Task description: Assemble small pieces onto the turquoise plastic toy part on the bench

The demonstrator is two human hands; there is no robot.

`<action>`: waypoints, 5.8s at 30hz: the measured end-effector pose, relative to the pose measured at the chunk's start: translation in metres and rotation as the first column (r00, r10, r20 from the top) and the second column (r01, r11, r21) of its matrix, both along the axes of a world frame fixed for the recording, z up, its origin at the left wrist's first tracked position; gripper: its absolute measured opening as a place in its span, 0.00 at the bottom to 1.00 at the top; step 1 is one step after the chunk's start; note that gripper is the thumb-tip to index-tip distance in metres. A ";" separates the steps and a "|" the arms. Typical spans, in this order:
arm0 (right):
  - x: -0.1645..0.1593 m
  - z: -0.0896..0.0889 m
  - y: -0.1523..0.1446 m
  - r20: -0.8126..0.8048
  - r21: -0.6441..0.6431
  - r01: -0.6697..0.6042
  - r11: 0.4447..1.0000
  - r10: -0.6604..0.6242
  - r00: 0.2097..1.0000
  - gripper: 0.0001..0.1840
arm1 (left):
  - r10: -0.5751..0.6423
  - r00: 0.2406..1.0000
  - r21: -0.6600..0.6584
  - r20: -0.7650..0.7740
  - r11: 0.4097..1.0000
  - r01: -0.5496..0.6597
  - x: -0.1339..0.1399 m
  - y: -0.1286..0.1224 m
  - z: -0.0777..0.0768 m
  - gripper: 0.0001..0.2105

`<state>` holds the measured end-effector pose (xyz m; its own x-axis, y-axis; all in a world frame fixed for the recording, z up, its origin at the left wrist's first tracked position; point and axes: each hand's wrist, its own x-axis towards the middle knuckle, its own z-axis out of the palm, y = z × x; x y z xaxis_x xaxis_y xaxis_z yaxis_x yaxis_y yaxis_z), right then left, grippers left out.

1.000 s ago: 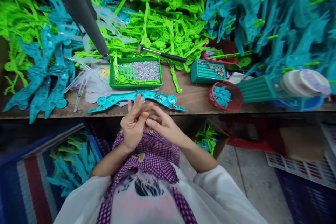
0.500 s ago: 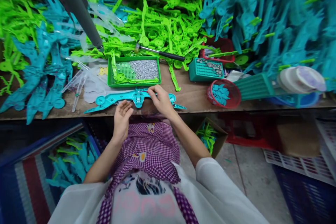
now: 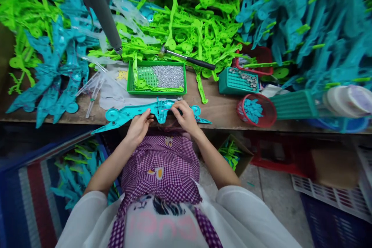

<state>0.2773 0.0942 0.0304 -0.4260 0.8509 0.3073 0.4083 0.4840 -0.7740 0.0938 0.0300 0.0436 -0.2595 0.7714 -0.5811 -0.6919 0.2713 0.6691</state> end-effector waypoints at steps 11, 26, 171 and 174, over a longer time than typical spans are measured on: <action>0.002 0.030 -0.028 0.503 0.272 0.057 0.961 -0.192 0.843 0.17 | -0.079 0.992 0.200 -0.102 0.975 0.098 0.002 -0.009 -0.019 0.16; -0.021 0.027 -0.031 0.671 0.008 0.113 0.994 -0.090 0.736 0.19 | -0.159 0.984 0.192 -0.085 0.966 0.173 -0.003 -0.007 -0.019 0.16; -0.006 0.017 0.031 0.363 -0.086 -0.360 0.929 0.366 0.857 0.13 | -0.272 0.403 0.072 -0.874 0.747 0.661 -0.083 0.037 -0.004 0.10; -0.006 0.016 0.032 0.370 -0.087 -0.374 0.923 0.379 0.848 0.14 | -0.287 0.620 0.133 -0.730 0.831 0.541 -0.084 0.040 -0.008 0.14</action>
<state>0.2709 0.1266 0.0463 -0.7948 0.6047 0.0524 0.4554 0.6511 -0.6072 0.0097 0.0702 0.0353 -0.0741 0.9925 -0.0976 0.0975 0.1046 0.9897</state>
